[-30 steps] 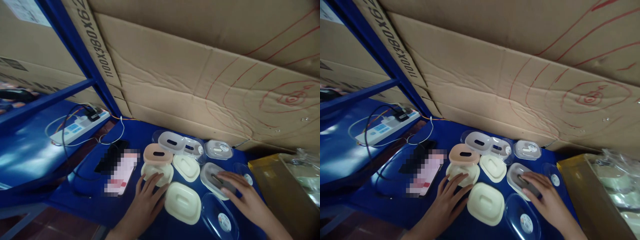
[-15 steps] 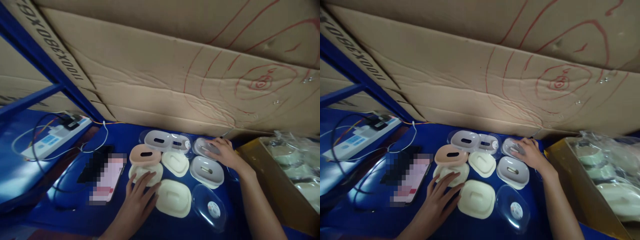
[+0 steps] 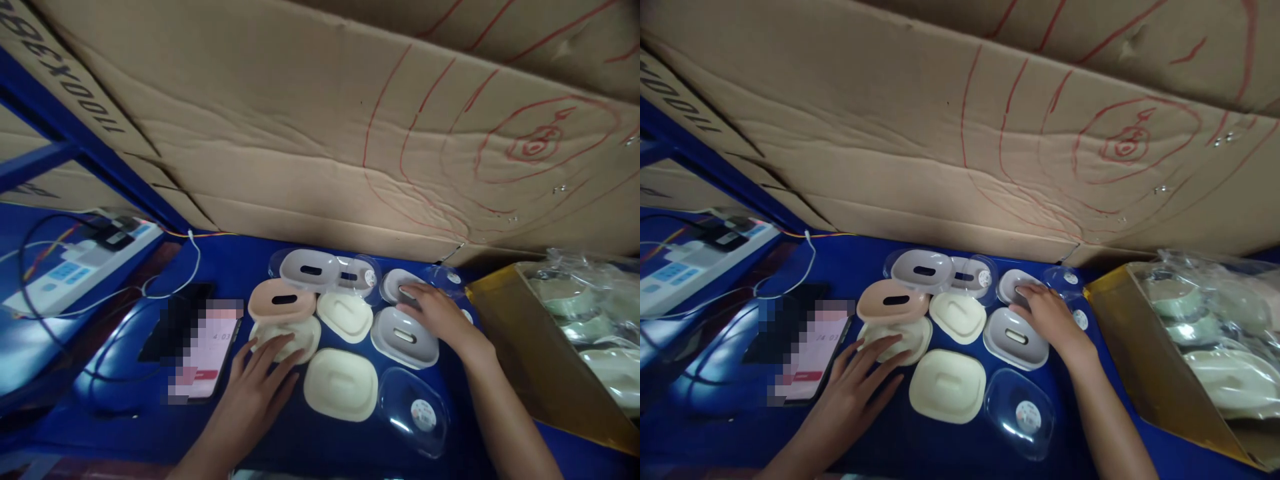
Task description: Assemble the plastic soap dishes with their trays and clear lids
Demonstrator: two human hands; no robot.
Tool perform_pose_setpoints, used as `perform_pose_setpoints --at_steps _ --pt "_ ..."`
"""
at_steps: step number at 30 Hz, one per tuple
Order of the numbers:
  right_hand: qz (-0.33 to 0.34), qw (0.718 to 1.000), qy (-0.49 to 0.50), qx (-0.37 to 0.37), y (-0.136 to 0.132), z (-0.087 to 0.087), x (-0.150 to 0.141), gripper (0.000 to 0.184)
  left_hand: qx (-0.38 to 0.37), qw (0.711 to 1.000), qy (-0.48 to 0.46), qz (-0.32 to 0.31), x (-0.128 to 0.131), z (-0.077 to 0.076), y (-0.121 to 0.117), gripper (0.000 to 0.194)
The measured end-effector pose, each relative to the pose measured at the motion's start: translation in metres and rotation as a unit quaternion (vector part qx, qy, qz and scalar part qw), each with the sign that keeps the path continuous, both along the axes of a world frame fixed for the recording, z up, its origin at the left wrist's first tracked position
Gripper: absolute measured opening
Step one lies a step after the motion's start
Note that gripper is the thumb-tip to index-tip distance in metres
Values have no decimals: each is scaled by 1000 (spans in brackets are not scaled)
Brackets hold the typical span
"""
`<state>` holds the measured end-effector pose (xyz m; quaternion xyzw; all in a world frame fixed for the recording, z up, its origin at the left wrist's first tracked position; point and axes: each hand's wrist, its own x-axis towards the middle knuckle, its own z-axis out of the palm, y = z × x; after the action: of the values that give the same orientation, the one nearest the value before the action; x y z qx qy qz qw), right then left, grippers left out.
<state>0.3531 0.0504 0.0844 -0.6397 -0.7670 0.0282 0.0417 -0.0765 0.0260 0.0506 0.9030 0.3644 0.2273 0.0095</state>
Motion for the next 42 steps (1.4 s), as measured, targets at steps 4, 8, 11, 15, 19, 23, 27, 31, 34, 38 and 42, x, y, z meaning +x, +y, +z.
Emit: perform_pose_setpoints --at_steps 4,8,11,15,19,23,27,31,34,38,42 --pt "8 999 31 -23 0 -7 2 40 11 1000 5 15 -16 -4 4 32" --pt "11 999 46 -17 -4 -10 5 40 9 1000 -13 21 -15 2 8 31" --pt "-12 1000 24 -4 -7 -12 -1 43 11 1000 -1 11 -5 13 21 32" --pt "-22 1000 15 8 -8 -11 -9 41 33 998 53 -13 14 26 52 44" --pt "-2 996 84 18 -13 -1 -5 44 36 997 72 5 31 35 88 48" --pt "-31 985 150 86 -24 7 6 45 5 997 73 28 40 37 121 47" --pt "-31 984 115 131 -25 0 6 43 -28 995 89 23 46 35 137 50" --pt "14 990 91 109 -12 -12 -7 41 -11 997 76 -30 47 40 126 52" --pt "10 987 77 141 -17 -3 -11 39 11 998 35 -42 29 54 102 49" --pt "1 981 105 165 -78 29 -13 38 36 999 -18 18 -24 68 56 54" --pt "76 991 84 75 -156 25 -31 50 30 991 -57 118 -76 55 7 52"
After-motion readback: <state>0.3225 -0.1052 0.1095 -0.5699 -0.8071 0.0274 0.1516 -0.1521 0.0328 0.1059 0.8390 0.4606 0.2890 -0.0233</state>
